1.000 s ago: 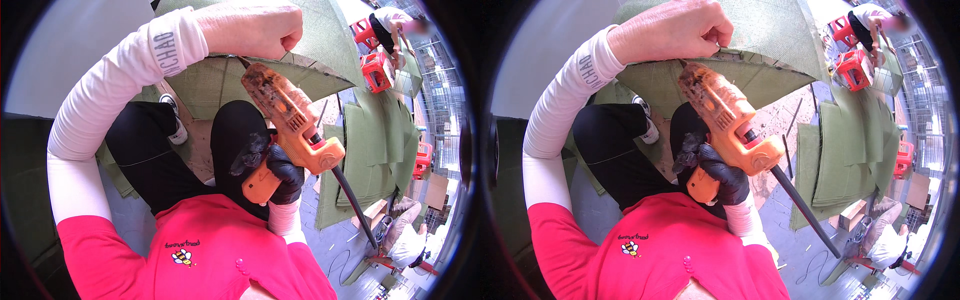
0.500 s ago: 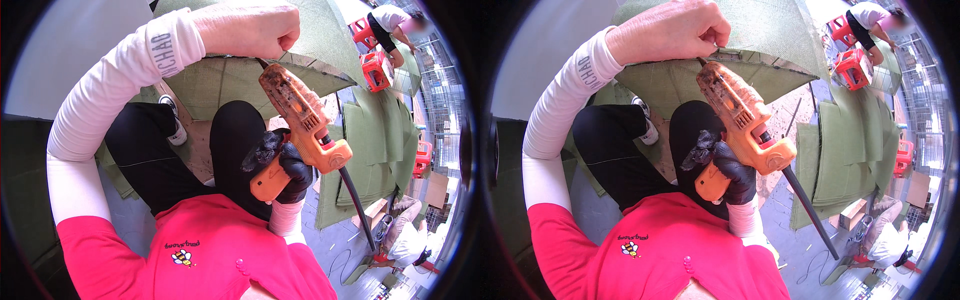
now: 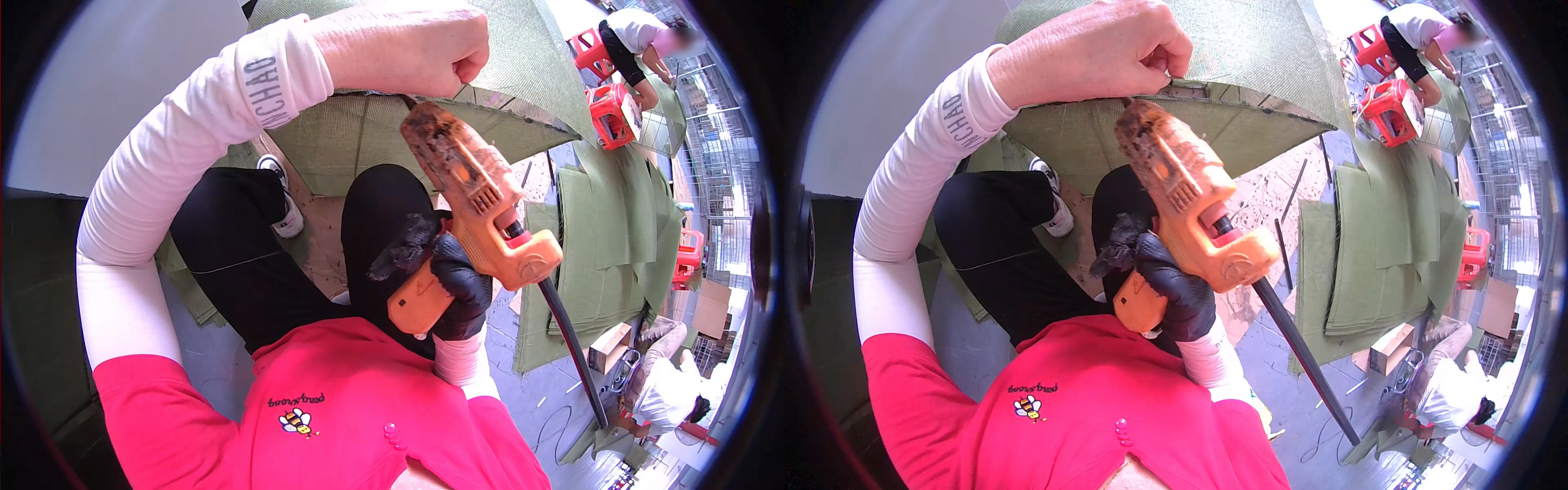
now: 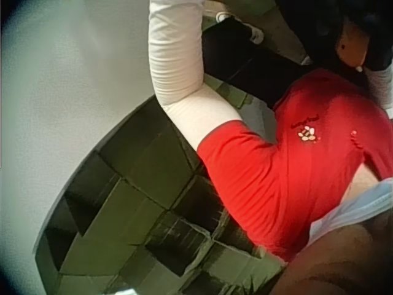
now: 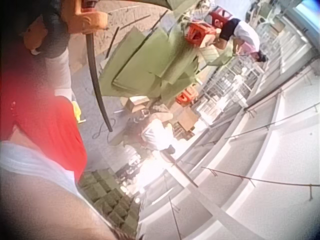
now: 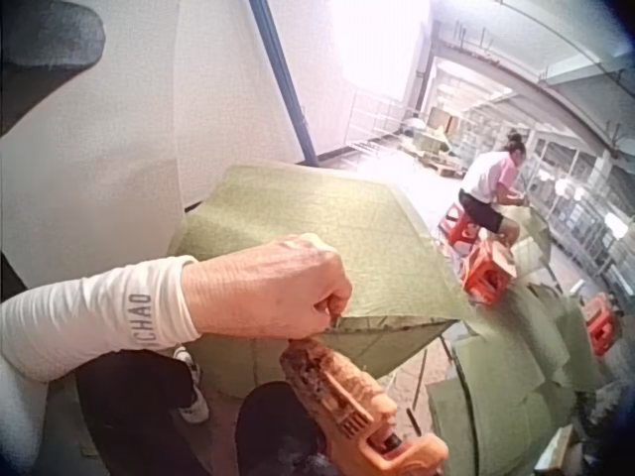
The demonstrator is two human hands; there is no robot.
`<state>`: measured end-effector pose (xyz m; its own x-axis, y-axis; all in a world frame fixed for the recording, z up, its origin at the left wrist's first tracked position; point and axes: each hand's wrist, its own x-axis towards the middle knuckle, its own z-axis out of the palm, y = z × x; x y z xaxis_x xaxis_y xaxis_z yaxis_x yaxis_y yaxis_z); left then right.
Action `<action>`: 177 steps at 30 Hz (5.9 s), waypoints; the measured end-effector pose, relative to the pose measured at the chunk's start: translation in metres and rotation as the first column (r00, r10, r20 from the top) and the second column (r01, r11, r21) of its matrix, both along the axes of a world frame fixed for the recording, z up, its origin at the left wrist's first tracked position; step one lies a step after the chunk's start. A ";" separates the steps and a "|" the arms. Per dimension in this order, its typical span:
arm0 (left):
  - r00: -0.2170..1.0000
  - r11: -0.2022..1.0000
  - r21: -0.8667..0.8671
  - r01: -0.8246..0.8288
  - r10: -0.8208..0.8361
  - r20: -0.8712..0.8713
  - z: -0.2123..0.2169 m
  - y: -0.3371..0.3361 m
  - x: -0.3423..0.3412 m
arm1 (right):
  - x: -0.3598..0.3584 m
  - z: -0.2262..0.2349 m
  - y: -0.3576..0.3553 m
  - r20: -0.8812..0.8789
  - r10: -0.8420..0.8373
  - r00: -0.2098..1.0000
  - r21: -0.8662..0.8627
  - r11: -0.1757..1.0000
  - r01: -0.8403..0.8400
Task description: Applying hot glue to green foam padding and attaching it to a metal structure.
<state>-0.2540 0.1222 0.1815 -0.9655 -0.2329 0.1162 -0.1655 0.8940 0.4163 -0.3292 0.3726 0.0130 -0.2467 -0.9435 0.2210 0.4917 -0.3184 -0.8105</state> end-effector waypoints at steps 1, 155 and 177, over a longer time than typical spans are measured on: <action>1.000 1.000 0.000 0.004 -0.004 -0.020 0.000 0.001 0.000 | 0.000 0.001 0.002 -0.042 -0.041 0.998 -0.028 0.999 0.040; 0.999 0.999 0.008 -0.033 0.033 0.023 -0.004 0.008 0.000 | -0.025 -0.054 0.025 0.124 -0.128 0.984 0.068 0.990 0.120; 0.998 0.997 -0.045 -0.061 0.062 0.020 -0.010 0.008 -0.002 | -0.024 -0.014 0.006 0.386 -0.358 0.850 0.299 0.920 0.252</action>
<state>-0.2555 0.1306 0.1717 -0.9519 -0.2873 0.1067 -0.2296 0.8992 0.3725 -0.3533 0.3786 -0.0014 -0.5499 -0.8146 -0.1846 0.7124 -0.3420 -0.6128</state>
